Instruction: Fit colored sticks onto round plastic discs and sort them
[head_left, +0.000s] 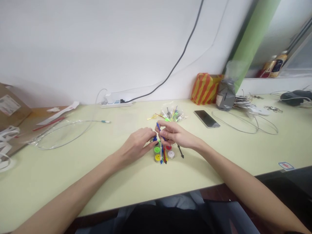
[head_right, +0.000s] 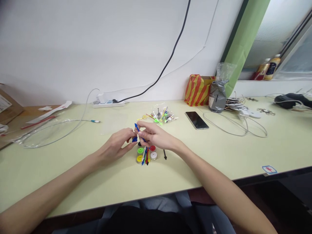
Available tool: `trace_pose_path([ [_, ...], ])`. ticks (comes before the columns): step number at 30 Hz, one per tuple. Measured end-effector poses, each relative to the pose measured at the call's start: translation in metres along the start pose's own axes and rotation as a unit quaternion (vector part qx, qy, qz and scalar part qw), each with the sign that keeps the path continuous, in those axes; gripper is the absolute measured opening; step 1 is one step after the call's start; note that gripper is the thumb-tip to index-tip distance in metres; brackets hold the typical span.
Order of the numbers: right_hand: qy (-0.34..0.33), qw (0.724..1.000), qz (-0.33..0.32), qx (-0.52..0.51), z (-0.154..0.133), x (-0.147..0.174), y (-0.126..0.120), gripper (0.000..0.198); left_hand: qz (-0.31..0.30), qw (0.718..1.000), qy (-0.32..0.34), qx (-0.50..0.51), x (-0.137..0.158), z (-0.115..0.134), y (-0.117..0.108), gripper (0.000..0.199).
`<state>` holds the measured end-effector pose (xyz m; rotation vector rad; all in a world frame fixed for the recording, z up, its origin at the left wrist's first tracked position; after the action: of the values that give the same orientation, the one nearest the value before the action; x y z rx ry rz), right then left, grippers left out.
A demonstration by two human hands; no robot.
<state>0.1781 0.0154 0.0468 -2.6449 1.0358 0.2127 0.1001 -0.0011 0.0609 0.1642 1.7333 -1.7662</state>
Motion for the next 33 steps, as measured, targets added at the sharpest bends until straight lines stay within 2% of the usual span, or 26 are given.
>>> trace_pose_path([
  [2,0.007,0.999,0.023,0.038,-0.004,0.003,-0.013,0.027,-0.010,1.000,0.002,-0.021,0.001,-0.003,0.004,0.006],
  [4,0.026,0.989,0.078,0.125,-0.009,0.010,-0.036,0.022,-0.004,0.999,0.001,-0.033,0.002,-0.006,0.006,0.006],
  [6,0.069,0.951,0.151,0.260,-0.012,0.022,-0.066,0.018,0.002,0.999,-0.001,-0.040,0.003,-0.009,0.005,0.007],
  [8,0.152,0.888,0.191,0.389,-0.008,0.036,-0.093,0.018,0.008,0.999,-0.004,-0.044,0.004,-0.011,0.004,0.007],
  [10,0.272,0.841,0.153,0.442,0.013,0.047,-0.108,0.021,0.012,0.999,-0.005,-0.045,0.005,-0.012,0.001,0.007],
  [12,0.366,0.820,0.080,0.433,0.038,0.057,-0.108,0.024,0.015,0.999,-0.005,-0.047,0.006,-0.013,0.000,0.007],
  [14,0.419,0.815,0.017,0.401,0.054,0.064,-0.100,0.027,0.015,0.999,-0.005,-0.048,0.006,-0.014,0.000,0.007],
  [16,0.444,0.814,-0.017,0.373,0.061,0.068,-0.092,0.028,0.014,0.999,-0.005,-0.049,0.005,-0.015,0.001,0.007],
  [22,0.447,0.834,-0.079,0.312,0.059,0.073,-0.081,0.008,0.009,0.999,-0.001,-0.045,0.005,-0.014,0.004,0.007],
  [27,0.448,0.832,-0.122,0.303,0.065,0.075,-0.076,0.011,0.008,0.999,-0.013,-0.043,0.005,-0.018,0.006,0.007],
  [33,0.448,0.833,-0.124,0.299,0.070,0.072,-0.076,0.011,0.007,0.999,-0.015,-0.045,0.005,-0.018,0.004,0.007],
])
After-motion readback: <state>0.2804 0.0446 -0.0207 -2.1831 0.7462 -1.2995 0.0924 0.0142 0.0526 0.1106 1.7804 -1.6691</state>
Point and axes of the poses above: each hand's wrist, its own x-axis away from the middle knuckle, its own y-axis out of the palm, z = x × y, the point moved 10 cm from there along -x, towards the middle knuckle, and after that the axes turned 5 degrees about -z, right-handed, at the moved point
